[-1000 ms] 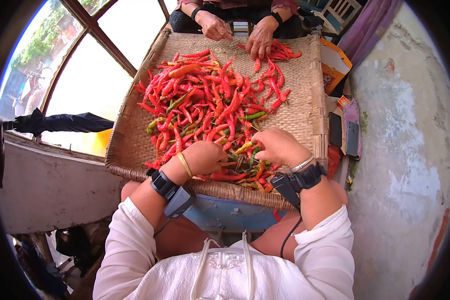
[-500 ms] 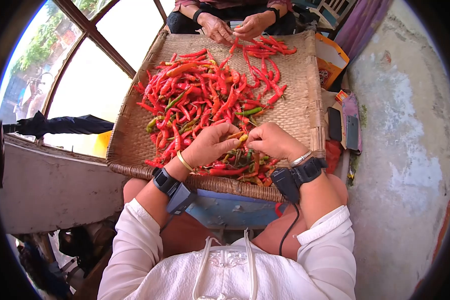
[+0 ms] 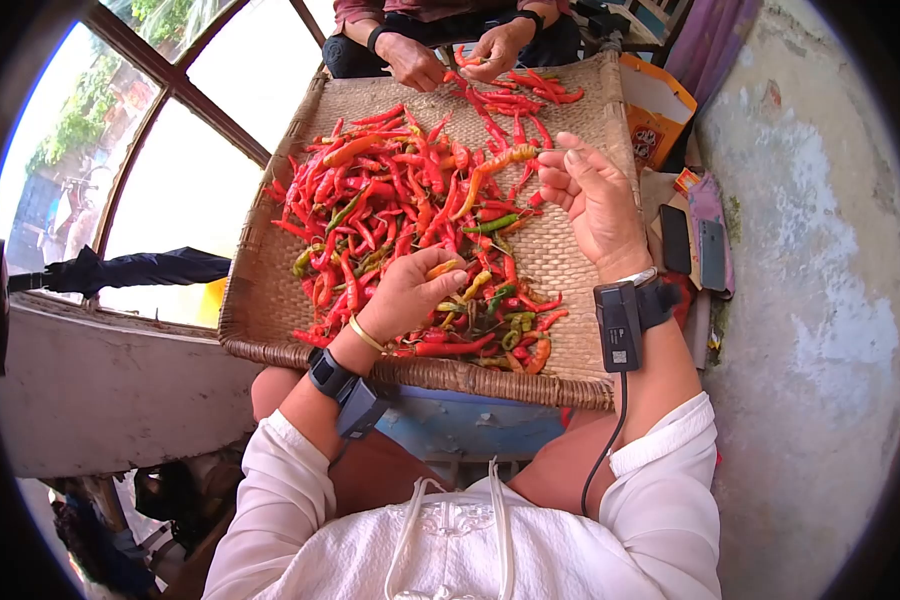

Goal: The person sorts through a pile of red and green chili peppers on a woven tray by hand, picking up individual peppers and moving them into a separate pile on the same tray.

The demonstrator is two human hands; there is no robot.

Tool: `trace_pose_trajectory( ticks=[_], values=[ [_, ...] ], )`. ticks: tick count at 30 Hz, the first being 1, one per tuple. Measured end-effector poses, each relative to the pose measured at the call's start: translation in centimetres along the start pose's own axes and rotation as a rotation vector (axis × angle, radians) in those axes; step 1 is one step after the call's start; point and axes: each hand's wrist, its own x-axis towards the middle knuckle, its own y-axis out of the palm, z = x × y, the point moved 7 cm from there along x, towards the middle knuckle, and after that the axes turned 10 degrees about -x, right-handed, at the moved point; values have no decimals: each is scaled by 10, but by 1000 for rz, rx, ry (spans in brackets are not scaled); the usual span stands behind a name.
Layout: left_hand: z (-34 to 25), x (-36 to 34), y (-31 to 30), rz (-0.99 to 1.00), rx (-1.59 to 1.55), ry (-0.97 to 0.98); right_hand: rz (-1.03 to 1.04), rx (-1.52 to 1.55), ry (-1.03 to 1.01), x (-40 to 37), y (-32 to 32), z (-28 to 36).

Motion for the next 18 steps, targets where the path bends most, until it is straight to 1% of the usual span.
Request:
trace_pose_trajectory(
  ticks=[1, 3, 4, 5, 7, 9, 10, 11, 12, 13, 14, 15, 16, 17, 18],
  values=[
    [-2, 0, -3, 3, 5, -2, -4, 5, -1, 0, -2, -2],
    [-5, -1, -14, -46, -460, -64, -160, -256, 36, -2, -14, -5],
    [-8, 0, -17, -69, -510, -15, -155, -388, 62, -5, -10, -9],
    [-10, 0, -17, -66, -507, -14, -158, -387, 60, -7, -4, -11],
    [-16, -1, -18, -93, -838, 10, 356, -668, 162, -18, 37, -37],
    [-17, -3, -15, -109, -897, 2, 586, -651, 107, -38, 68, -55],
    [-20, -5, -14, -122, -923, 43, 588, -648, 107, -44, 74, -59],
    [-24, -7, -14, -136, -949, 84, 747, -701, 29, -56, 88, -61],
    [-27, -8, -14, -139, -947, 83, 905, -751, -53, -68, 100, -63],
    [-34, -9, -13, -110, -1016, 130, 906, -749, -53, -71, 103, -63],
    [-40, -9, -13, -81, -1087, 176, 969, -797, -10, -77, 106, -67],
    [-39, -9, -13, -81, -1087, 176, 1032, -846, 32, -82, 107, -72],
    [-40, -9, -13, -83, -1111, 200, 1028, -813, 89, -82, 105, -78],
    [-41, -8, -14, -82, -1136, 223, 1024, -814, 90, -82, 104, -75],
    [-40, -7, -14, -77, -1137, 219, 980, -760, 214, -80, 100, -74]
  ],
)
